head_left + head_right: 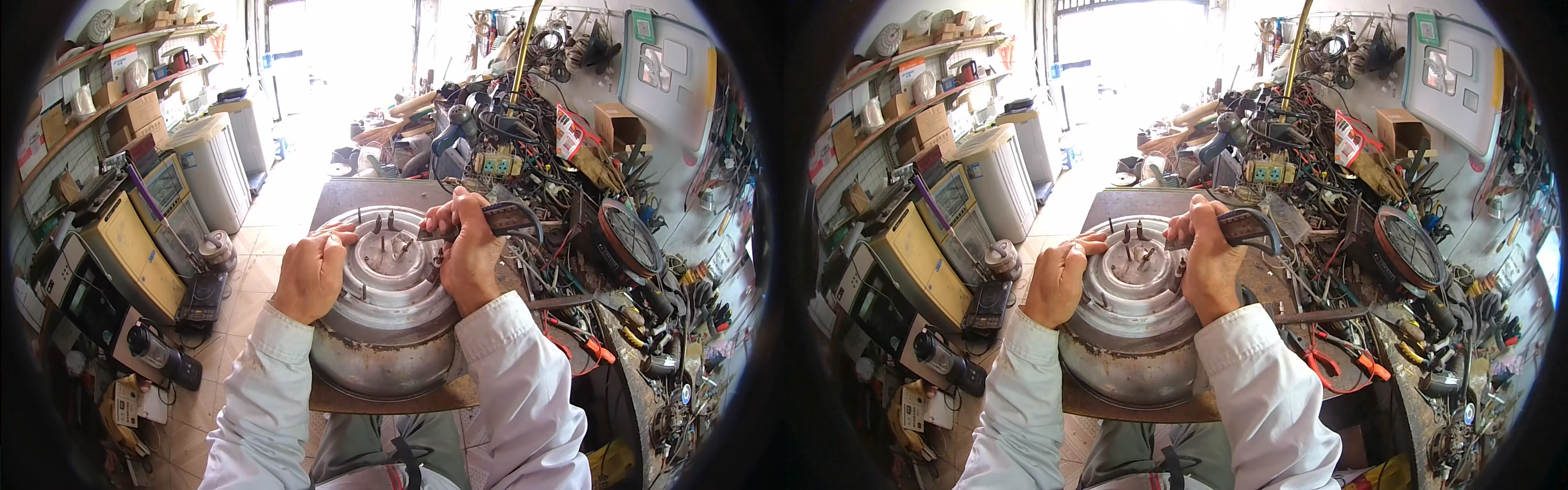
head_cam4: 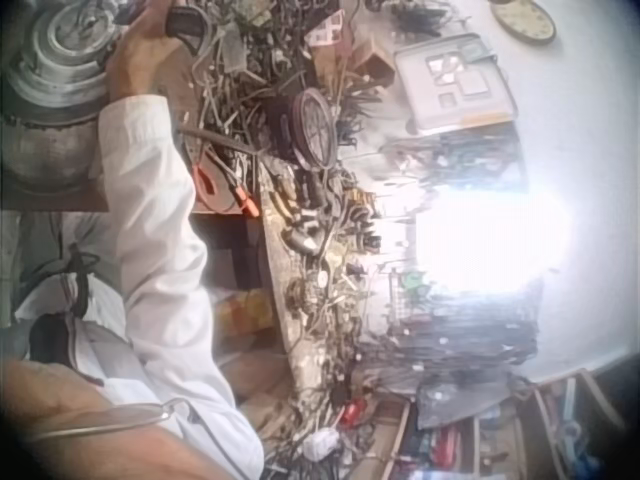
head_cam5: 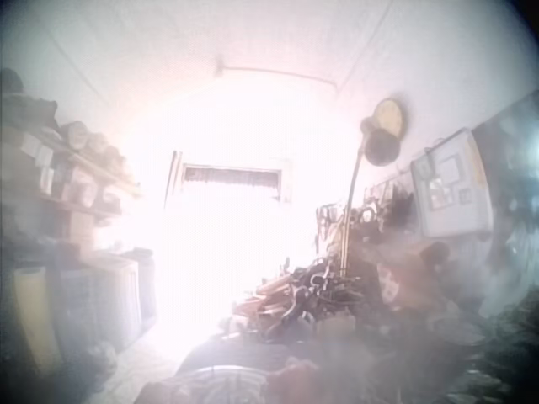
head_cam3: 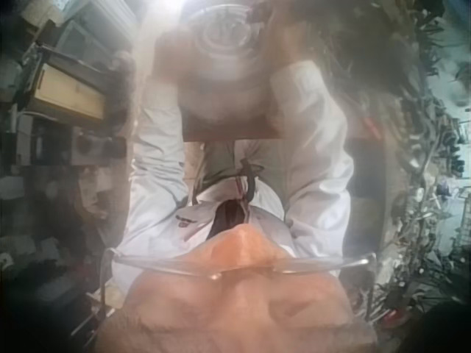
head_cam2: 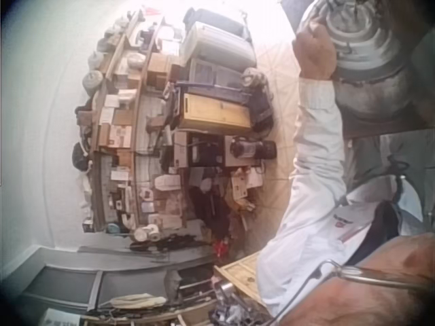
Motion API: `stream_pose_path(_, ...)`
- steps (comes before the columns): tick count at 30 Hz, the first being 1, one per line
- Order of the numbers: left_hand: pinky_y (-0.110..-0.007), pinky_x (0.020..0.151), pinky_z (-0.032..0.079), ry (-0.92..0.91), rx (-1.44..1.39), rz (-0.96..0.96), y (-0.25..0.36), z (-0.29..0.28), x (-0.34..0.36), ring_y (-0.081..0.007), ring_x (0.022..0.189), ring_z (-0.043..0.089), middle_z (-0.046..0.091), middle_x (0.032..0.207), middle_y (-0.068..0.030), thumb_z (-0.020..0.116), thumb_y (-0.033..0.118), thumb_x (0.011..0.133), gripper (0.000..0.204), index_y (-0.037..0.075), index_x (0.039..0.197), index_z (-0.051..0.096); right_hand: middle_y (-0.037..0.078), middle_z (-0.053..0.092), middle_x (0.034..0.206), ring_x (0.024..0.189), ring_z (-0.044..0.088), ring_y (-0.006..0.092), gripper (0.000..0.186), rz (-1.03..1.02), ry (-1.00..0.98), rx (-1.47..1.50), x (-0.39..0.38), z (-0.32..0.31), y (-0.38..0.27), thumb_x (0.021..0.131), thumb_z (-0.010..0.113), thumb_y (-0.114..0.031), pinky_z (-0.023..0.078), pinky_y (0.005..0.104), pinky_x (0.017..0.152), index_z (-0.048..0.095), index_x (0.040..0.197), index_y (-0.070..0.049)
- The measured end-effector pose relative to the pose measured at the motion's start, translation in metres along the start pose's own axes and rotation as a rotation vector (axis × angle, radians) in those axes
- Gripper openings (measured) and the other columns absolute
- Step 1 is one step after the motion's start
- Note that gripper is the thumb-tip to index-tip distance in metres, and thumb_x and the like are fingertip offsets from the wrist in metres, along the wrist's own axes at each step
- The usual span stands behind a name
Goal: The person uses pliers to bend and adjust metal prongs on the underside of a large metal appliance part. They then use a hammer to tap the prongs into place. The person also uses a utility knife to cut a small piece of material.
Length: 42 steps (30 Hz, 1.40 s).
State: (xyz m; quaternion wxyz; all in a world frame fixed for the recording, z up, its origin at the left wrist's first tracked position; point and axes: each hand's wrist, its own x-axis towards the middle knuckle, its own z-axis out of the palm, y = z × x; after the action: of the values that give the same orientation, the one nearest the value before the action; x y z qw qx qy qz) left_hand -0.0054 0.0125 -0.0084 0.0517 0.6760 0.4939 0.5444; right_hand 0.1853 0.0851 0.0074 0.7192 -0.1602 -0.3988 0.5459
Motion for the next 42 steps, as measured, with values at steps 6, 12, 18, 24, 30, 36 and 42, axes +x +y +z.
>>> stream_pose_path(6,-0.039,0.094,0.054,0.021,-0.005,-0.007,-0.004,0.001,-0.002,-0.0387,0.105,0.070,0.072,0.105,-0.0284,0.044,0.017,0.096,0.039,-0.010,0.096,0.073,0.006,0.051,0.063,0.060,0.055,0.0196,0.032,0.004,-0.009,0.026,0.001,-0.004,0.004,0.096,0.061,-0.016,0.048,0.0357,0.064,0.050,0.069,-0.005)
stream_pose_path(12,-0.041,0.095,0.053,0.004,-0.022,-0.017,-0.006,0.003,-0.001,-0.0384,0.108,0.069,0.072,0.106,-0.0279,0.045,0.015,0.096,0.037,-0.008,0.097,0.073,0.006,0.057,0.066,0.066,0.061,0.0195,0.029,-0.082,0.018,-0.047,-0.004,-0.001,0.002,0.097,0.064,-0.017,0.049,0.0349,0.068,0.056,0.073,-0.003)
stream_pose_path(18,-0.041,0.104,0.047,-0.159,-0.102,0.045,0.000,-0.012,-0.004,-0.0351,0.121,0.063,0.069,0.118,-0.0258,0.063,0.036,0.096,0.044,-0.005,0.109,0.072,0.005,0.060,0.070,0.072,0.064,0.0188,0.030,-0.122,0.059,-0.069,-0.014,0.006,0.004,0.101,0.063,-0.021,0.050,0.0339,0.075,0.058,0.077,-0.003)
stream_pose_path(24,-0.043,0.110,0.041,-0.333,-0.116,0.097,0.003,-0.025,-0.009,-0.0339,0.131,0.056,0.065,0.130,-0.0218,0.075,0.046,0.088,0.062,-0.004,0.122,0.064,0.005,0.058,0.067,0.066,0.062,0.0182,0.030,-0.093,0.051,-0.050,-0.003,0.001,0.007,0.098,0.067,-0.023,0.047,0.0331,0.067,0.057,0.076,-0.004)
stream_pose_path(30,-0.042,0.103,0.047,-0.140,-0.024,0.061,0.011,-0.006,-0.020,-0.0344,0.120,0.064,0.072,0.117,-0.0196,0.080,0.042,0.085,0.054,-0.003,0.112,0.067,0.006,0.060,0.066,0.061,0.061,0.0196,0.025,0.069,0.061,0.031,0.027,-0.002,0.013,0.095,0.069,-0.018,0.048,0.0317,0.061,0.058,0.077,-0.004)
stream_pose_path(36,-0.039,0.101,0.049,-0.088,0.095,-0.039,0.021,0.002,-0.023,-0.0303,0.119,0.065,0.070,0.121,-0.0210,0.081,0.044,0.084,0.060,-0.004,0.115,0.065,0.007,0.062,0.074,0.072,0.065,0.0202,0.025,0.144,-0.194,-0.036,0.040,-0.012,0.012,0.097,0.069,-0.021,0.051,0.0328,0.070,0.060,0.081,-0.004)
stream_pose_path(42,-0.041,0.100,0.049,-0.033,0.184,0.053,0.025,0.000,-0.031,-0.0347,0.115,0.067,0.071,0.119,-0.0222,0.077,0.048,0.086,0.071,-0.004,0.129,0.053,0.006,0.061,0.077,0.078,0.063,0.0190,0.029,0.156,-0.220,0.078,0.023,-0.016,0.004,0.099,0.067,-0.023,0.050,0.0338,0.079,0.057,0.077,-0.008)
